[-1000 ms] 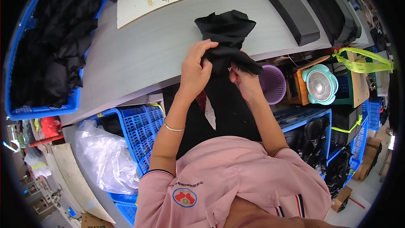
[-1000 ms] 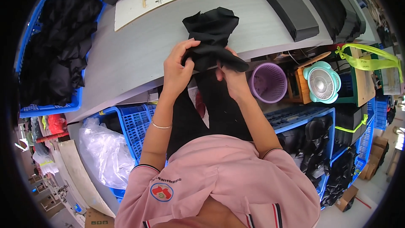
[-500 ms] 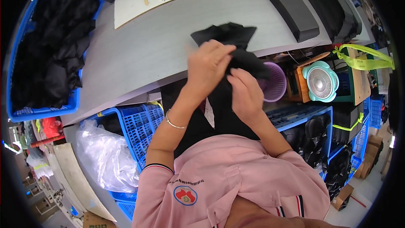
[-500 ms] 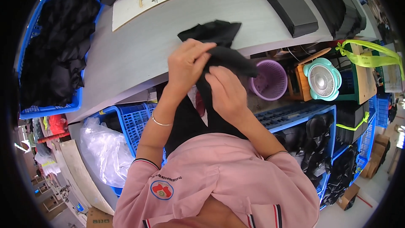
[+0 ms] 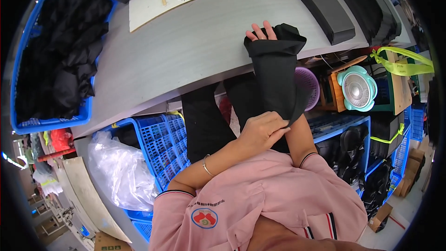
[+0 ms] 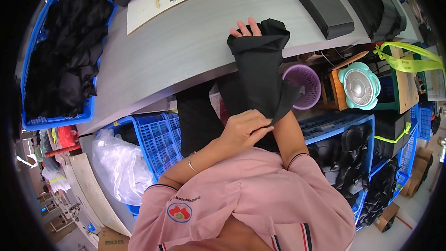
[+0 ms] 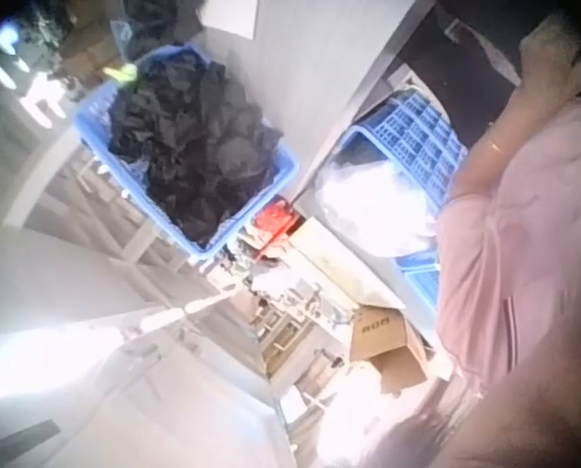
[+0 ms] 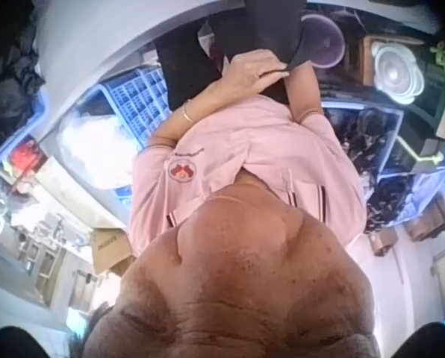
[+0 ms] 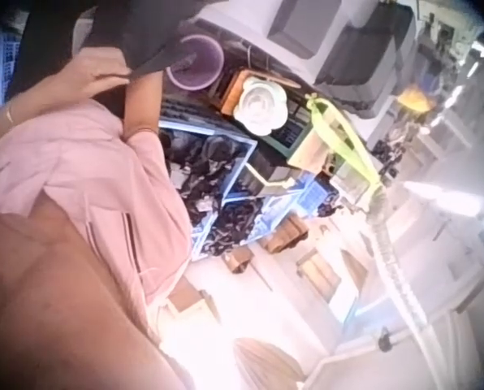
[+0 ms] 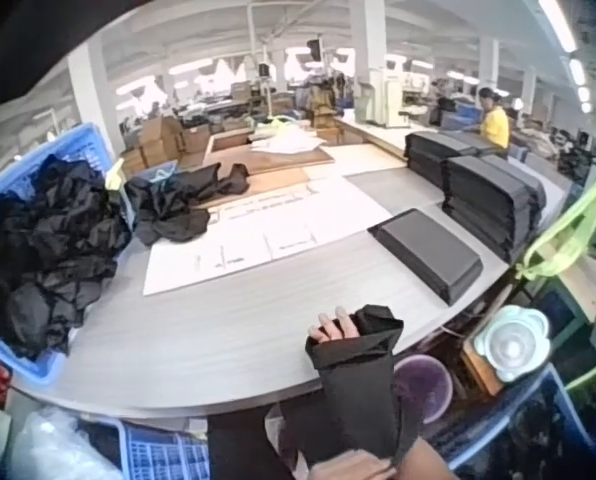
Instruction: Inspecting and organizing black fabric sleeves or components in a manufacturing workshop.
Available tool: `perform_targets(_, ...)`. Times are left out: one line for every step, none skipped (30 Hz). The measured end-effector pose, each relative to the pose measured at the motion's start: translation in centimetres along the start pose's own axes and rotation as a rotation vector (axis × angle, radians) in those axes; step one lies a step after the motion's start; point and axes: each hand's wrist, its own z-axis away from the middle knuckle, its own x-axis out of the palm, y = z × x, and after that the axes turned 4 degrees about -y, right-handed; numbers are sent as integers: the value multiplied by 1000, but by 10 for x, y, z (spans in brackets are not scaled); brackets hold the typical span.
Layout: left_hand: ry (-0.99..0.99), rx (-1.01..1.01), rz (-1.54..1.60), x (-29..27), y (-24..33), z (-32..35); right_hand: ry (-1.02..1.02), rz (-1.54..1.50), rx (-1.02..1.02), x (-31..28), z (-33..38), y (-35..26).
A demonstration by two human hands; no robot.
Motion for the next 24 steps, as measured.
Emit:
perform_targets(42, -14, 20, -1, -1, -1, -52, -4, -71, -7, -1, 5)
perform_targets(116, 19, 13, -7, -4, -3, -148, -37, -33, -17, 0, 7)
perform_targets(203, 31, 20, -15, -10, -7, -199, -77, 33, -26, 4, 9)
perform_targets(299, -26, -45, -25, -16, -12, -215, -64, 38, -31, 5, 12)
perform_targets(403, -134, -112, -35, -24, -19, -229, -89, 64, -34, 6, 14)
perform_targets(461, -133, -186, -43, -34, -30, -286, -137, 41, -35, 7, 16)
perform_targets(522, -144, -324, -50, -44, -42, -248, -112, 91, -34, 8, 16)
perform_targets(518, -165, -275, -57, -52, -52, -223, -241, 115, -30, 9, 16)
perform_targets(467, -110, -344, -63, -59, -62, -242, -390, 140, -25, 11, 15)
perform_targets(399, -105, -399, -68, -64, -69, -166, -266, 154, -19, 10, 15)
perform_targets(418, -54, -410, -73, -68, -73, -188, -289, 128, -15, 14, 12)
perform_targets(441, -86, -336, -79, -72, -77, -312, 303, -35, -14, 20, 6)
perform_targets(448, -126, -263, -85, -75, -80, -332, 852, -260, -14, 27, 0)
perform_targets(522, -219, -174, -91, -78, -83, -339, 1058, -343, -14, 36, -6)
perform_targets(530, -206, -179, -95, -80, -84, -338, 978, -315, -15, 42, -12)
perform_targets(455, -210, -181, -96, -82, -85, -324, 906, -294, -14, 50, -15)
perform_targets(419, -240, -173, -97, -83, -85, -302, 801, -250, -14, 55, -19)
perform_targets(294, -292, 117, -95, -84, -85, -281, 729, -222, -14, 56, -22)
perform_targets(289, -293, 124, -93, -82, -83, -260, 681, -203, -13, 55, -23)
perform_targets(463, -254, -47, -88, -80, -81, -239, 649, -190, -13, 52, -24)
perform_targets(634, -167, -228, -81, -75, -78, -219, 645, -184, -12, 45, -24)
perform_targets(727, -164, -216, -76, -70, -74, -202, 641, -178, -12, 38, -25)
perform_targets(714, -206, -195, -70, -62, -67, -186, 645, -174, -13, 28, -25)
perform_targets(671, -133, -226, -60, -53, -58, -176, 641, -167, -13, 20, -25)
